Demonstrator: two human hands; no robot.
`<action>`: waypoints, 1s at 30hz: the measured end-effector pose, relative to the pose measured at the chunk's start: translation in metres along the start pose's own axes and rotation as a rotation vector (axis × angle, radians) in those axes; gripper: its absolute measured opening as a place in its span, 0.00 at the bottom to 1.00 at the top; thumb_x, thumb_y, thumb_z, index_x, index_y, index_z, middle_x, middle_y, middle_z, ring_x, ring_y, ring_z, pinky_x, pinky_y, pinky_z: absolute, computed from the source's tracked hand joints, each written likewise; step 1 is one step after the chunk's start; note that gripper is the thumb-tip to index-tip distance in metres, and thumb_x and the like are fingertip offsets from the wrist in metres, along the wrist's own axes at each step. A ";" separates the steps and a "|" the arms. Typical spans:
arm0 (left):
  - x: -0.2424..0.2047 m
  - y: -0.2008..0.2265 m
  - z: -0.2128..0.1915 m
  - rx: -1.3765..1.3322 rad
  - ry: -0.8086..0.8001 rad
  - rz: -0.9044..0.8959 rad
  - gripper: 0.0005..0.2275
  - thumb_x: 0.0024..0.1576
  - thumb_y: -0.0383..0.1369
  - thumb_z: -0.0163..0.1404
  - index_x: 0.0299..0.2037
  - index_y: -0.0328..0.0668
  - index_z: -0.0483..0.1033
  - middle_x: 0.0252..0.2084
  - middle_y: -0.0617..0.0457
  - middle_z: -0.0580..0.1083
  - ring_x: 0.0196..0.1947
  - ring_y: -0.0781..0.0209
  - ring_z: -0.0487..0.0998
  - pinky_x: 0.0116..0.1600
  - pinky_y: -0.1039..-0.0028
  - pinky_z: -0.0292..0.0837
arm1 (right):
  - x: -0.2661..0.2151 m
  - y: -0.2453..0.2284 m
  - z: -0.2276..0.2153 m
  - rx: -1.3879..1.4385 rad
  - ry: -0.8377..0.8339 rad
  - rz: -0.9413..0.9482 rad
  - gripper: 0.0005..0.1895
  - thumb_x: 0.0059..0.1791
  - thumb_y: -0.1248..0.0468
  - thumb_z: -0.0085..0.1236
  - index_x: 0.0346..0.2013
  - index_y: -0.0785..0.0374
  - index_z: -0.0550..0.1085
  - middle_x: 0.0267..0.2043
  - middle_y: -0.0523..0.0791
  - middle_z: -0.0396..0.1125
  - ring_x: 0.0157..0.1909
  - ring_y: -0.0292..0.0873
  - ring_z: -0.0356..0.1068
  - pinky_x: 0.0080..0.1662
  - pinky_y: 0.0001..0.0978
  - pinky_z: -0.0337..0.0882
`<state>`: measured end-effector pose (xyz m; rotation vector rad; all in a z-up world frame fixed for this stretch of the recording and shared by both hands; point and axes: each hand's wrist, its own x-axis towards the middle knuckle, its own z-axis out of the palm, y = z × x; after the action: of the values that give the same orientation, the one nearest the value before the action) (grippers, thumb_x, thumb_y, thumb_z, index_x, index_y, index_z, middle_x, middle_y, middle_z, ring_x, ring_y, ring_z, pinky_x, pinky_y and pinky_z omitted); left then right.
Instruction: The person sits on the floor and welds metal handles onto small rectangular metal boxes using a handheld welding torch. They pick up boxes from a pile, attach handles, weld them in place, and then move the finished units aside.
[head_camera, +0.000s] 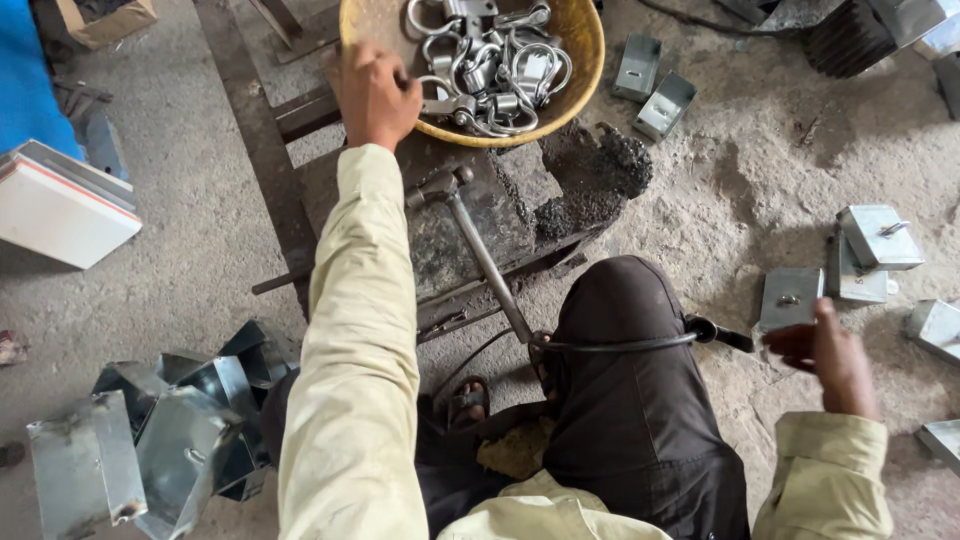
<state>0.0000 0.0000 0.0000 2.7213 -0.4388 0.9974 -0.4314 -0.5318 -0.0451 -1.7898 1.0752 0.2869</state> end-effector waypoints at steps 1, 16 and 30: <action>0.000 0.009 -0.007 0.148 0.105 0.004 0.07 0.42 0.39 0.59 0.27 0.49 0.80 0.45 0.43 0.78 0.53 0.35 0.77 0.63 0.34 0.55 | -0.002 -0.002 -0.003 0.075 0.037 -0.039 0.43 0.62 0.37 0.23 0.45 0.70 0.78 0.48 0.55 0.74 0.51 0.56 0.75 0.55 0.48 0.72; -0.067 0.064 0.017 -0.192 -0.246 0.349 0.16 0.65 0.26 0.58 0.62 0.48 0.75 0.54 0.51 0.72 0.56 0.55 0.75 0.69 0.51 0.60 | 0.160 0.024 -0.064 1.088 -0.074 -0.143 0.32 0.61 0.41 0.36 0.68 0.62 0.64 0.70 0.54 0.63 0.68 0.55 0.65 0.65 0.51 0.67; -0.038 0.039 -0.040 -0.113 -0.150 0.178 0.28 0.42 0.49 0.71 0.50 0.46 0.80 0.58 0.44 0.70 0.58 0.42 0.70 0.61 0.32 0.54 | 0.224 -0.039 -0.059 1.074 -0.183 -0.267 0.28 0.64 0.45 0.42 0.71 0.59 0.61 0.73 0.53 0.60 0.69 0.55 0.66 0.64 0.52 0.70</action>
<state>-0.0647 -0.0168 0.0090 2.7013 -0.7517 0.7846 -0.2875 -0.6968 -0.1291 -0.8834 0.6312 -0.2613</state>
